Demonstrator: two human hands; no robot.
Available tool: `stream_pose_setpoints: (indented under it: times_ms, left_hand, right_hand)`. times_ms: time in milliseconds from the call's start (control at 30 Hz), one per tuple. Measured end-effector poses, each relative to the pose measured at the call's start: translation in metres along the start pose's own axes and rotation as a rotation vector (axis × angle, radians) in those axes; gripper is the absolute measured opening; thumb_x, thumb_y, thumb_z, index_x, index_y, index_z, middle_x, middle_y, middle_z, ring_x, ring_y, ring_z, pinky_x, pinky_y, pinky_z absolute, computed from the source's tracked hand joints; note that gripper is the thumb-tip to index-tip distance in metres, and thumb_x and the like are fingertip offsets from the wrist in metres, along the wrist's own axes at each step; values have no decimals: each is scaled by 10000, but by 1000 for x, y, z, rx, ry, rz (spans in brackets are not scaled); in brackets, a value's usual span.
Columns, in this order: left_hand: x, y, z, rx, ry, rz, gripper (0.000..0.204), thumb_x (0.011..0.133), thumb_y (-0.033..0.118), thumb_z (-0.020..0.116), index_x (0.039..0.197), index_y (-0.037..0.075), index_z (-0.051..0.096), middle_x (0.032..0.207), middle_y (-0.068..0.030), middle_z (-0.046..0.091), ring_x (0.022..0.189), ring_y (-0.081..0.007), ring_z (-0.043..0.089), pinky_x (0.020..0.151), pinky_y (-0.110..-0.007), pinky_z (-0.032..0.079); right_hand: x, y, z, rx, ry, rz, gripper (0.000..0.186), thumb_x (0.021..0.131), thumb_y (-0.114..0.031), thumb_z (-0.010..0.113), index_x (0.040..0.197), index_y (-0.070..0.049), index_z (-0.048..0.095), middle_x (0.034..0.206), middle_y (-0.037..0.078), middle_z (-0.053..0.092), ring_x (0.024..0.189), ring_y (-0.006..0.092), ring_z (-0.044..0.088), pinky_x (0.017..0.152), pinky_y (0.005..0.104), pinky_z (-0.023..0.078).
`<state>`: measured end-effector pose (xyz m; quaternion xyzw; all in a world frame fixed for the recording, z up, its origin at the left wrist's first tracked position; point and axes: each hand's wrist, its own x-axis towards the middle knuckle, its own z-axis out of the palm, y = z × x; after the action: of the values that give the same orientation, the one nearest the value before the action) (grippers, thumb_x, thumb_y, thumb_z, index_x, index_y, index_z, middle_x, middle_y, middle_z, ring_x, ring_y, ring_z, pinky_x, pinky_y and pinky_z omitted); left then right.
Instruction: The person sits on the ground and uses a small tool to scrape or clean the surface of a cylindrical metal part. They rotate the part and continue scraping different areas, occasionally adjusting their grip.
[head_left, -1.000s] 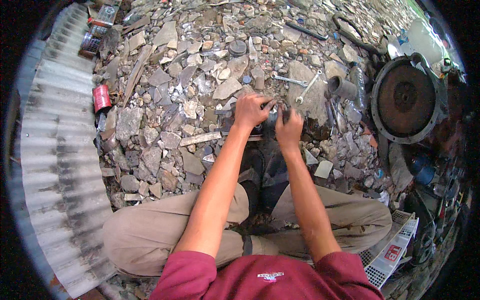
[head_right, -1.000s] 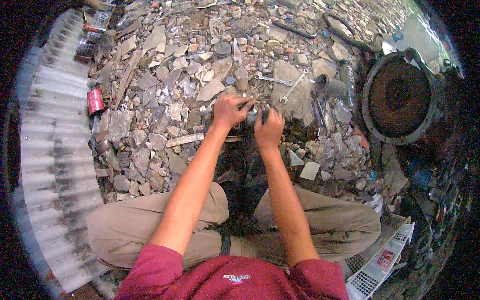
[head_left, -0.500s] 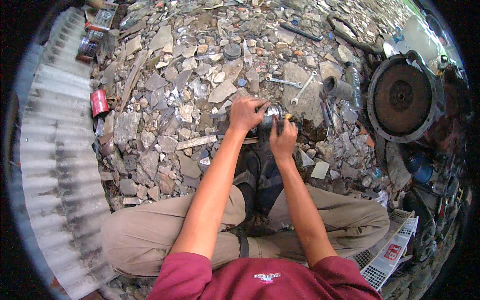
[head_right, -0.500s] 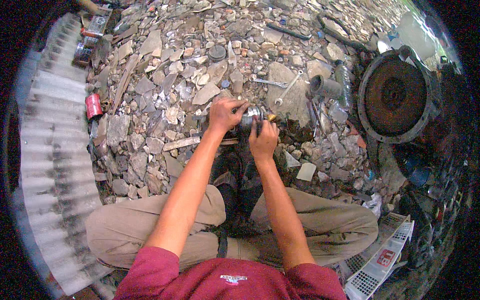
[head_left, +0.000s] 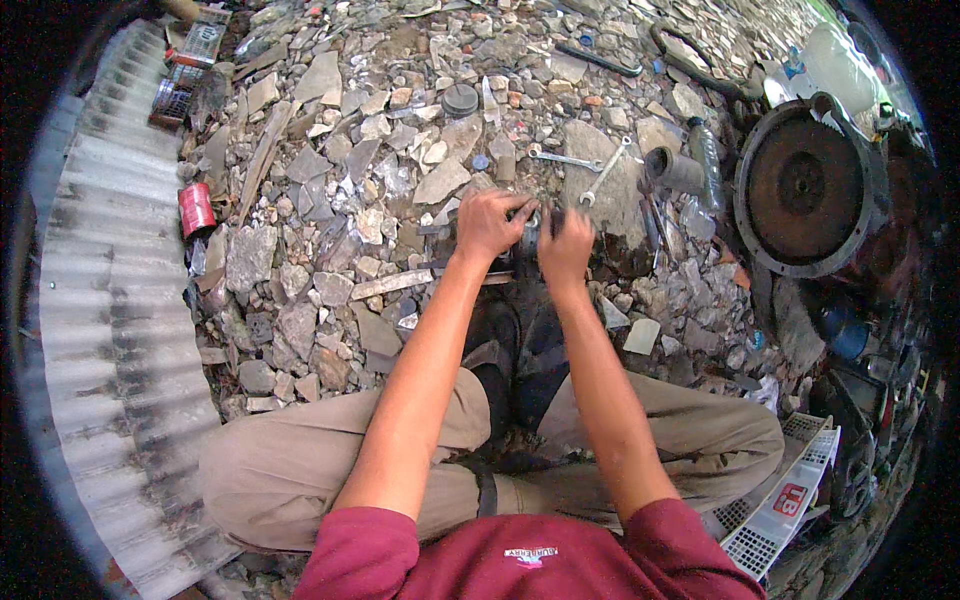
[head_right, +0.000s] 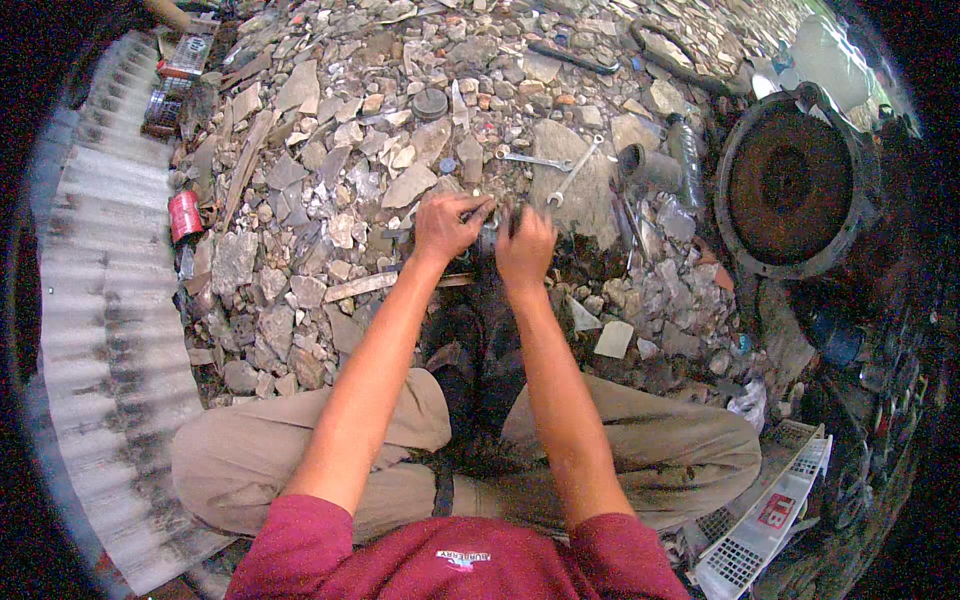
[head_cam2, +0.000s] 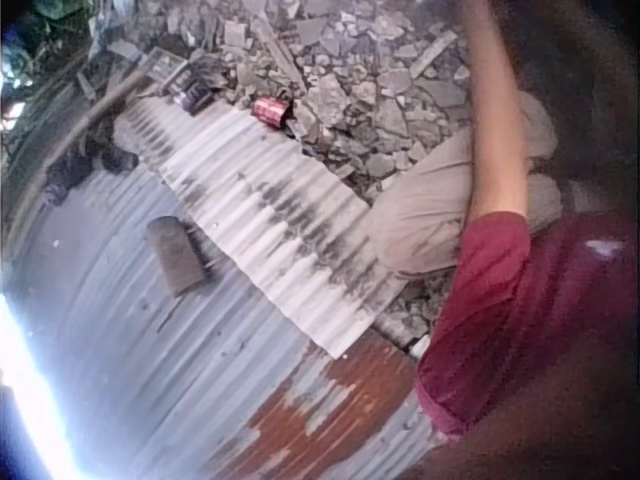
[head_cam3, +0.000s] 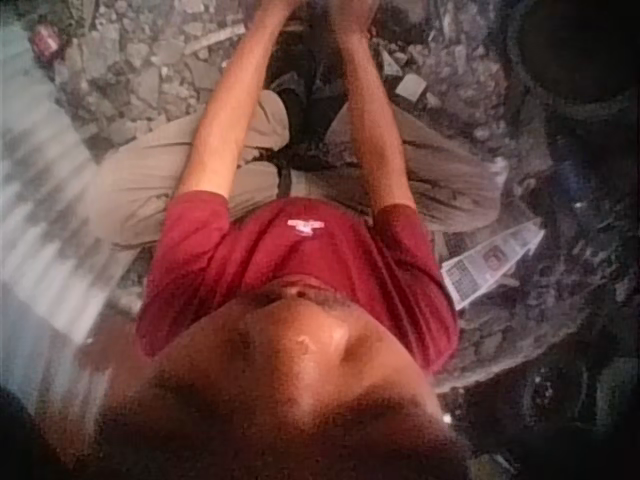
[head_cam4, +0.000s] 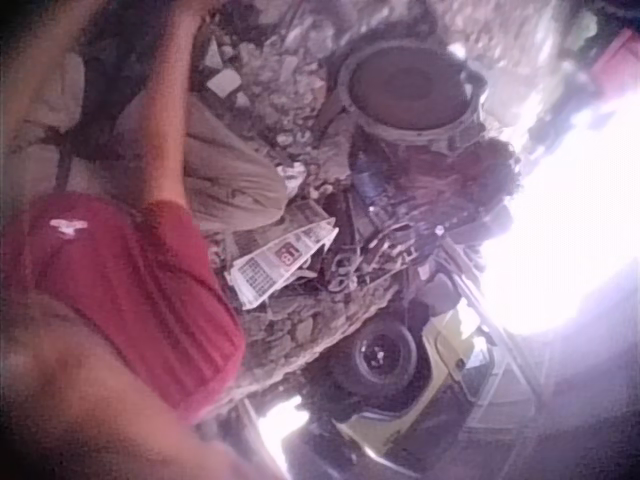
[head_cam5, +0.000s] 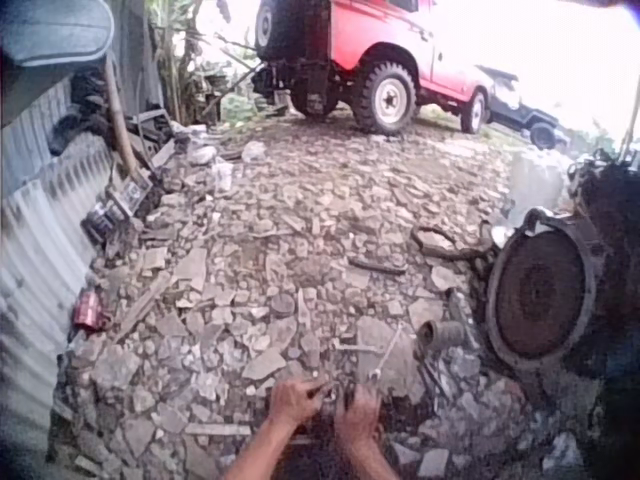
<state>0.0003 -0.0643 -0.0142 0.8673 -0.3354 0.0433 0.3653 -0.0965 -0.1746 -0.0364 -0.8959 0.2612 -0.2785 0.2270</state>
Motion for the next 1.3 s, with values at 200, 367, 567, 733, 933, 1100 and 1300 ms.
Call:
stream_pose_setpoints:
  times_ms: [200, 367, 567, 733, 933, 1100, 1300]
  left_hand:
    - [-1, -4, 1, -16, 24, 24, 219, 830, 354, 730, 875, 150, 796, 833, -71, 741, 818, -280, 693, 797, -412, 503]
    - [2, -1, -4, -75, 36, 17, 211, 801, 349, 766, 872, 153, 800, 839, -88, 746, 817, -286, 698, 757, -400, 531]
    - [5, 6, 1, -113, 7, 18, 215, 785, 350, 790, 860, 148, 797, 835, -88, 744, 784, -273, 704, 672, -372, 546]
    - [1, -8, -6, -74, 33, 28, 214, 784, 346, 793, 855, 144, 794, 835, -83, 742, 785, -272, 704, 702, -384, 547]
    - [9, 8, 3, -87, 11, 66, 207, 784, 343, 793, 847, 146, 788, 848, -85, 744, 827, -274, 709, 743, -384, 550]
    - [1, -9, -2, -94, -4, 44, 196, 790, 331, 785, 868, 150, 784, 877, -94, 747, 852, -277, 709, 755, -389, 553]
    - [9, 0, 2, -92, -60, 35, 207, 785, 334, 788, 875, 147, 784, 881, -78, 746, 866, -277, 707, 757, -388, 554]
  right_hand:
    - [11, -4, -3, 20, -146, 63, 202, 884, -202, 671, 858, -9, 615, 880, 209, 659, 868, 426, 600, 775, 529, 439]
    - [4, 4, 1, 42, -138, 69, 226, 855, -218, 708, 871, -5, 633, 849, 223, 659, 856, 428, 604, 741, 525, 439]
    - [60, 44, 26, 30, -532, 238, 311, 808, -248, 753, 944, 25, 693, 938, 257, 703, 945, 446, 667, 815, 525, 518]
    - [35, 3, -15, 205, -366, 192, 303, 811, -271, 750, 855, 25, 700, 820, 254, 692, 815, 430, 682, 743, 500, 533]
    - [56, 48, 28, -14, -431, 259, 342, 793, -283, 766, 908, 29, 687, 871, 257, 689, 898, 461, 657, 809, 525, 519]
    - [22, 9, -10, 102, -383, 239, 344, 815, -302, 758, 942, 7, 676, 907, 251, 683, 886, 473, 629, 766, 554, 481]
    - [45, 34, 22, -7, -321, 169, 333, 823, -282, 749, 959, 12, 674, 886, 240, 686, 870, 476, 628, 762, 554, 482]
